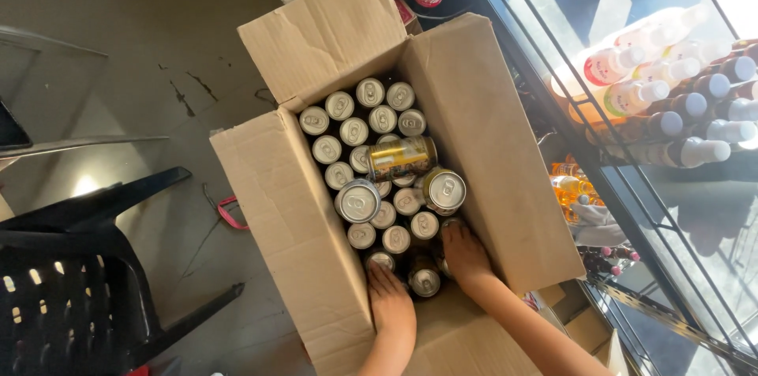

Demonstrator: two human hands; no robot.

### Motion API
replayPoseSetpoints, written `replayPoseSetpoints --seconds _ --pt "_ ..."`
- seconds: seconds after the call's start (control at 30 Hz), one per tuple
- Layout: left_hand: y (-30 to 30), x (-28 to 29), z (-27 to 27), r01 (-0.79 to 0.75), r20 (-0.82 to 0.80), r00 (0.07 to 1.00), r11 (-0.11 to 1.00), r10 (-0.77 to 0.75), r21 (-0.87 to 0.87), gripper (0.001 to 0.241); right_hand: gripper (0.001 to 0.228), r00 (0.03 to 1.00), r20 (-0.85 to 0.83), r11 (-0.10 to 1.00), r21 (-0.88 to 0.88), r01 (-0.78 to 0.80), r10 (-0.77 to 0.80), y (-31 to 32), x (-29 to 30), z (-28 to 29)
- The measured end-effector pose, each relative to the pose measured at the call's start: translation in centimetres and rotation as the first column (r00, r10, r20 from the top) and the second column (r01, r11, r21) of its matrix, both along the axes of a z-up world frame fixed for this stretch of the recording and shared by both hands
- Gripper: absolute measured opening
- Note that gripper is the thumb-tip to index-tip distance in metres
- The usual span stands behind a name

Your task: The person arranges cans inside a cardboard box, then retrieves water bottles from a refrigerated display and places them into the same box. Finally, the person closes the flaps of the box.

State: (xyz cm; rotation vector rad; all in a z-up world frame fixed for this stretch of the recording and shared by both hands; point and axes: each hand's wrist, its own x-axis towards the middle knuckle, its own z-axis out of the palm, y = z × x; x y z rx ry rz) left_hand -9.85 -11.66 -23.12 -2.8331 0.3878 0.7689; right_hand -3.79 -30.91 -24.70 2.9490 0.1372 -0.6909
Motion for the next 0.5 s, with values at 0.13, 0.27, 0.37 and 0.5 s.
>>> replayPoseSetpoints --seconds 0.13,0.27,0.37,0.5 --pt "0.1 2.0 3.6 0.031 -0.023 0.999 0.997 -0.029 0.065 0.062 0.042 0.996 0.063 0.978 0.202 0.046 -0.06 1.5 1.8 8.6" --pt "1.7 6.2 11.0 -0.164 -0.165 0.979 0.945 0.12 -0.284 0.055 0.045 0.908 0.318 0.882 0.461 0.103 -0.273 3.3 5.0 18.0" --pt "1.7 6.5 9.6 -0.14 0.087 0.981 0.949 0.171 -0.283 0.053 0.061 0.821 0.457 0.839 0.541 0.048 -0.342 4.5 8.5 21.3" --pt "0.8 4.9 1.9 -0.11 0.349 0.924 0.982 0.157 -0.152 0.038 0.076 0.807 0.566 0.881 0.454 -0.132 -0.171 5.5 11.1 21.2"
